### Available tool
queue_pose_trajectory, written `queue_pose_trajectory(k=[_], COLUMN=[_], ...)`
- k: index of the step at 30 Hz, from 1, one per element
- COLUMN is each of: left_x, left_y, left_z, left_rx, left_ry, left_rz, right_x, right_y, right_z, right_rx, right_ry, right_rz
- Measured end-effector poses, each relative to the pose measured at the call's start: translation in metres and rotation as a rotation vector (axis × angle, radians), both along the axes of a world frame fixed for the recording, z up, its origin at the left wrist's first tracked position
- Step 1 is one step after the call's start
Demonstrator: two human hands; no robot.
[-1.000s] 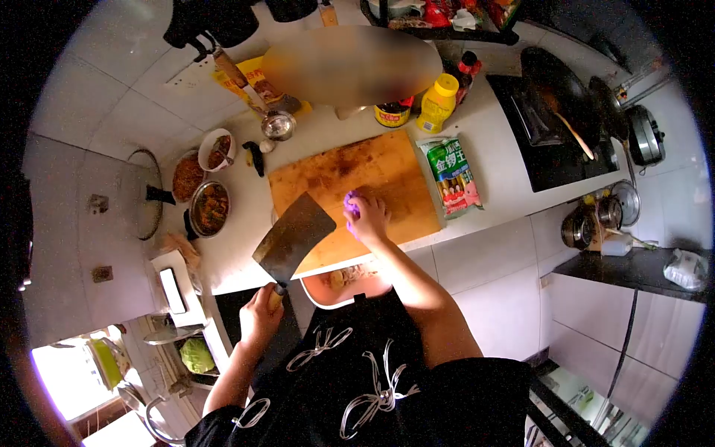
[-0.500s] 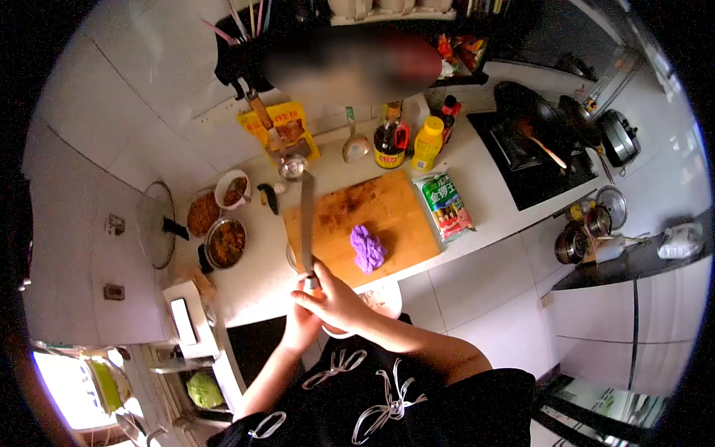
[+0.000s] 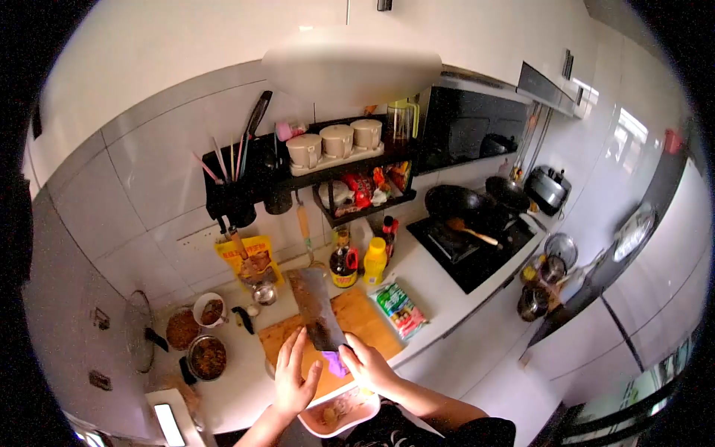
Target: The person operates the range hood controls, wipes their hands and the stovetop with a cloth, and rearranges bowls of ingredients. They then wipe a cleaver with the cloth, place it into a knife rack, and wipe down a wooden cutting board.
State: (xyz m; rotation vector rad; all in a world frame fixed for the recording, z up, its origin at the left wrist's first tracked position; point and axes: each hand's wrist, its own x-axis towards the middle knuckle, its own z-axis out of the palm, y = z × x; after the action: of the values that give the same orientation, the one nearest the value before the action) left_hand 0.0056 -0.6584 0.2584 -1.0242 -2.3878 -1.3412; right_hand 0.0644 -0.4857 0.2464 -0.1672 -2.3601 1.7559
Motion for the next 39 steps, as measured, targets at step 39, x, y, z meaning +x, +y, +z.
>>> queue_pose_trajectory(k=[39], left_x=[-0.285], left_y=[0.373], left_z=[0.191], left_rx=[1.449], left_ry=[-0.761], left_rz=[-0.746], right_x=[-0.32], right_y=[0.237], right_z=[0.331], right_rx=[1.707], right_ry=[0.08], right_rz=[0.041])
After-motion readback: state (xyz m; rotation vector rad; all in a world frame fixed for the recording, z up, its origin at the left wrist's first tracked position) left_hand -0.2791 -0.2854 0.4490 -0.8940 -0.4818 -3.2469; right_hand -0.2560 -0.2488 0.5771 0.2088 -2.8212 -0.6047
